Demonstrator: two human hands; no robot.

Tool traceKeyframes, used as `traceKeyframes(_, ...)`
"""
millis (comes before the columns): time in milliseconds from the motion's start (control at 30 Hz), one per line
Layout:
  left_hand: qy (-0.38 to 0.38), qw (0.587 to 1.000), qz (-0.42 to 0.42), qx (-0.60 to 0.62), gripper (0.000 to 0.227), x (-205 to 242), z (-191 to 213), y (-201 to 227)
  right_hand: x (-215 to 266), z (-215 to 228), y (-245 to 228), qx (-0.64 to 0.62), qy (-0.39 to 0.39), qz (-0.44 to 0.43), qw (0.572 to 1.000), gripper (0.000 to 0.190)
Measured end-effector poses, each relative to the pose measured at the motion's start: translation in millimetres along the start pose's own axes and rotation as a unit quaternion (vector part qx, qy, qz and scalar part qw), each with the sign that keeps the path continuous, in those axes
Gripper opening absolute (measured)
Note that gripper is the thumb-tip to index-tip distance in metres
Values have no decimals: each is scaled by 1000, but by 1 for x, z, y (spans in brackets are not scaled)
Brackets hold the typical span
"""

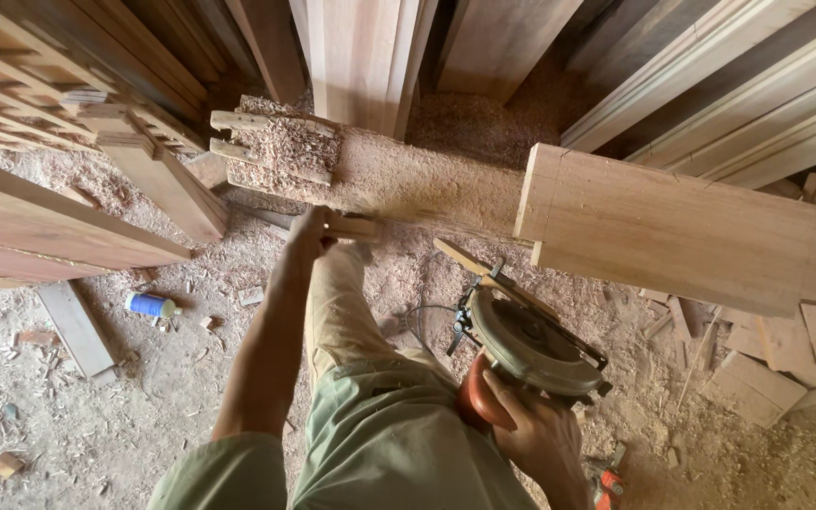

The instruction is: The person uses a circular saw to cut a long wooden plank into smaller pieces. They repeatedly position the saw, cut the wood, and remove the cut pieces from the work area.

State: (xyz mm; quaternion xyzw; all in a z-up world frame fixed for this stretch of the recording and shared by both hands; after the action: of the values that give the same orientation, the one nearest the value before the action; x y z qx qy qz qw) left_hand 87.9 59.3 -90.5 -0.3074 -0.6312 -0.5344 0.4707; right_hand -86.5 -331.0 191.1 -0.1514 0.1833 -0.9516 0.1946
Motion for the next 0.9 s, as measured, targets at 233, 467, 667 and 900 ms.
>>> traceKeyframes(233, 25, 993, 28, 108, 31, -26, 40, 33, 1, -4, 11, 0, 19, 9, 1000, 64)
traceKeyframes(467, 84, 958, -59, 268, 39, -7, 54, -9, -40, 8, 25, -53, 89, 38, 994, 51)
traceKeyframes(667, -14, 960, -259, 103, 57, 75, 3, -50, -114, -2, 16, -223, 24, 55, 973, 48)
traceKeyframes(900, -3, 972, -211, 108, 76, 112, -16, -17, -196, -31, -20, -256, -90, 142, 952, 32)
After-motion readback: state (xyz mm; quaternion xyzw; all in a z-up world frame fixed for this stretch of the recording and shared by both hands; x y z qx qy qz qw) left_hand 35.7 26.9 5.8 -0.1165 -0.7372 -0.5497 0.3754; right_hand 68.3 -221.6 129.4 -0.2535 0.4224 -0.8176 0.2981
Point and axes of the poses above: each hand's wrist, its own x-axis away from the middle knuckle, its own z-axis out of the back of the hand, y = z × x, the point moved 4 cm from there along -x, towards the middle knuckle, and after that the axes turned 5 degrees about -y, right-handed, at the moved point
